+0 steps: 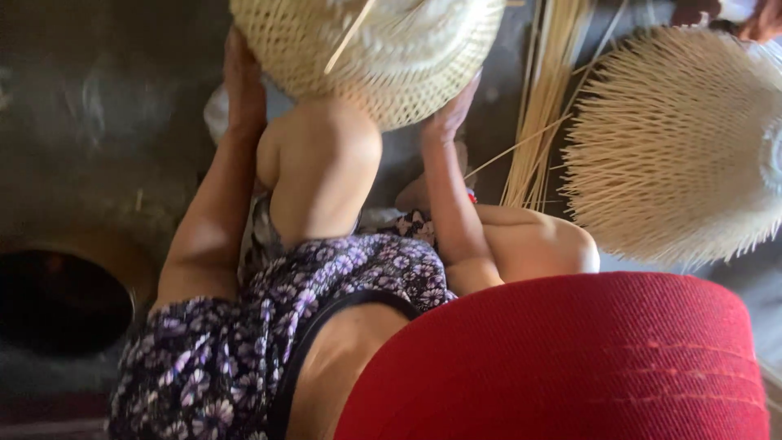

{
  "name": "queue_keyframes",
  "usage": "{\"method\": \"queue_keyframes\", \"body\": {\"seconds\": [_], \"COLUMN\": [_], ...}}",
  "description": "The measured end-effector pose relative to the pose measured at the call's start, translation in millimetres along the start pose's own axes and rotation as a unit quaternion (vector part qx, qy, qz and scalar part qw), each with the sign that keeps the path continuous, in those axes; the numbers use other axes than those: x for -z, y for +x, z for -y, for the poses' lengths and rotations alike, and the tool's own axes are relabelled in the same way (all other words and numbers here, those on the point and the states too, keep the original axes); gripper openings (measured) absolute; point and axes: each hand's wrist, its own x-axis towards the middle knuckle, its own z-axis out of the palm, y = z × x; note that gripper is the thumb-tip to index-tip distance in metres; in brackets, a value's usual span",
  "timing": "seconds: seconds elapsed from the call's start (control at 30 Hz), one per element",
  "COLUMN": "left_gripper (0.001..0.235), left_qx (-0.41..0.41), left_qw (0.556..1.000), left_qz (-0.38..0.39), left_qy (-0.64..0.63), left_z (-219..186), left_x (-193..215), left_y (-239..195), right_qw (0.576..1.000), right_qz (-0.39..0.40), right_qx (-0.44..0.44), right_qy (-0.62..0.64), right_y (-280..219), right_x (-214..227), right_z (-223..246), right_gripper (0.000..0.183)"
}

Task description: The person weaves bamboo strips by hand to form a conical structure, threading and tucking individual pieces into a lattice.

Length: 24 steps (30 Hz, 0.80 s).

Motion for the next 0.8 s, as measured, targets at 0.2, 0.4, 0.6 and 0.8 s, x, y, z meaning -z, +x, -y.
{"method": "queue_keyframes", "body": {"seconds": [0.2, 0.4, 0.6, 0.8], "left_gripper": [0.050, 0.052, 0.053, 0.055], "left_qx": [0.138, 0.219, 0.236, 0.205], "left_qw": [0.988, 0.960, 0.946, 0.957], "left_qz": [-0.069, -0.066, -0.066, -0.073], "left_qy": [0.024, 0.159, 0.211, 0.192], "left_z": [47.2, 50.7, 50.5, 23.8], "left_x": [24.4, 40.0, 30.1, 14.4], "left_y": [-8.8, -33.8, -28.1, 3.3], "right_qw": [0.949, 0.855, 0.751, 0.857], "right_qz": [-0.018, 0.151, 0.181, 0.107], "right_qx": [0.078, -0.160, -0.145, -0.209], "right_qy": [-0.306, -0.469, -0.618, -0.460], "right_y": [-21.9, -14.3, -3.5, 4.8], "right_x": [8.6, -6.1, -14.7, -31.7], "right_z": [9.7, 7.1, 12.7, 55.0], "right_gripper": [0.071, 0.054, 0.054, 0.061]}}
